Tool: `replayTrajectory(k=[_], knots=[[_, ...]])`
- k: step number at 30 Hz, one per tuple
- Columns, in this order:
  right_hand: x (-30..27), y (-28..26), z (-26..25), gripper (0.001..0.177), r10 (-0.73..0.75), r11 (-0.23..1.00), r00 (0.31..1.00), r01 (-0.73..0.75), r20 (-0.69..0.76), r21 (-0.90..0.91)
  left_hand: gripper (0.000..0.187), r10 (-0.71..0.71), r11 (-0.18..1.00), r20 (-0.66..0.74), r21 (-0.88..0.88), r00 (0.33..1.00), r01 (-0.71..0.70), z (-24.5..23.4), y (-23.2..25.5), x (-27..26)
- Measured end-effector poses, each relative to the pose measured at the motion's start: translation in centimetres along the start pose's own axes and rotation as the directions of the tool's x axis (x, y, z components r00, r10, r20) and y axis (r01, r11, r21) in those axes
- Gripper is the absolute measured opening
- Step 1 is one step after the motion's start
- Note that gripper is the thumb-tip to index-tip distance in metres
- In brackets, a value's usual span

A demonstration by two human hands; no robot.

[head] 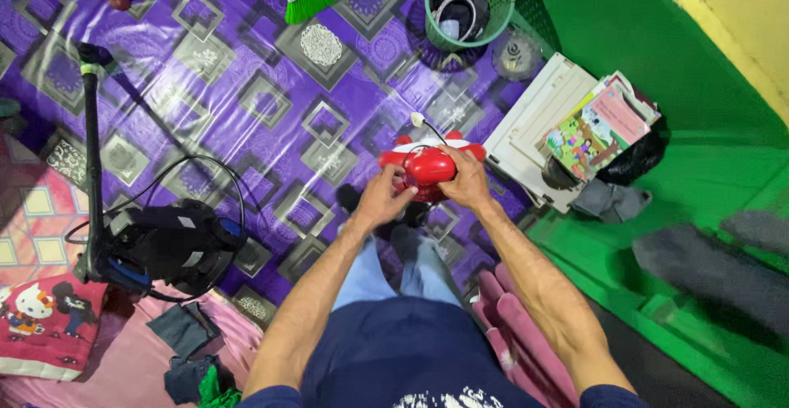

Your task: The person manipulates the pole of a cleaning tool and then works on a small red electric fan, handling its grille and cord on top of a red plastic stool.

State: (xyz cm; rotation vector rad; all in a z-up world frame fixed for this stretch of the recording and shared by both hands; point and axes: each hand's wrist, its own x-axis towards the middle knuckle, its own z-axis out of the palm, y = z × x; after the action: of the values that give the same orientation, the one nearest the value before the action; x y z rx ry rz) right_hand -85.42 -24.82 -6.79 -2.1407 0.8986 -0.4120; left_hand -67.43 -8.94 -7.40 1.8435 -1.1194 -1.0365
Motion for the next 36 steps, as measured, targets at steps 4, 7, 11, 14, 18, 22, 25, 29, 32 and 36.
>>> replayTrajectory(k=[4,7,11,14,18,22,25,29,32,36], knots=[[2.2,3.1,-1.0,0.065,-0.018,1.0,0.999,0.019,0.05,-0.013,0.051,-0.059,0.998,-0.008,-0.006,0.998,0.059,1.5,1.1,2.4],[4.0,5.2,-1.5,0.064,-0.029,0.999,0.998,0.03,0.064,-0.02,0.058,-0.093,0.996,0.032,-0.01,0.995,0.093,2.5,1.4,4.8],[6.2,8.0,-0.6,0.067,0.01,1.0,0.998,-0.01,0.057,0.007,0.071,-0.131,0.991,0.115,-0.024,0.985,0.135,4.1,-1.1,8.9],[8.3,10.9,0.6,0.065,-0.006,1.0,0.999,0.006,0.039,-0.01,0.074,-0.012,1.0,0.098,-0.025,0.995,0.015,5.6,-4.3,12.0],[11.4,15.6,3.4,0.067,0.075,0.997,0.997,-0.074,0.033,-0.014,0.076,0.092,0.996,0.065,0.01,0.994,-0.093,7.0,-8.4,17.0],[13.4,20.1,5.9,0.064,0.041,0.998,0.999,-0.042,-0.018,-0.054,0.074,-0.093,0.996,0.145,0.013,0.985,0.092,8.7,-12.5,22.3],[14.7,22.8,7.2,0.063,0.023,0.998,0.998,-0.026,-0.053,-0.063,0.071,-0.003,0.998,0.063,-0.065,0.998,0.007,11.0,-15.7,25.3],[16.2,25.9,8.2,0.062,-0.013,0.995,0.994,0.003,-0.104,-0.1,0.065,-0.077,0.99,-0.01,-0.123,0.997,0.075,13.7,-18.1,29.0],[18.0,27.8,9.2,0.064,-0.021,0.991,0.997,0.011,-0.079,-0.13,0.061,-0.133,0.978,-0.058,-0.169,0.989,0.122,14.0,-19.3,30.5],[19.6,29.6,10.4,0.067,-0.022,0.989,0.997,0.01,-0.078,-0.151,0.065,-0.23,0.964,-0.028,-0.143,0.973,0.224,14.4,-19.6,32.3]])
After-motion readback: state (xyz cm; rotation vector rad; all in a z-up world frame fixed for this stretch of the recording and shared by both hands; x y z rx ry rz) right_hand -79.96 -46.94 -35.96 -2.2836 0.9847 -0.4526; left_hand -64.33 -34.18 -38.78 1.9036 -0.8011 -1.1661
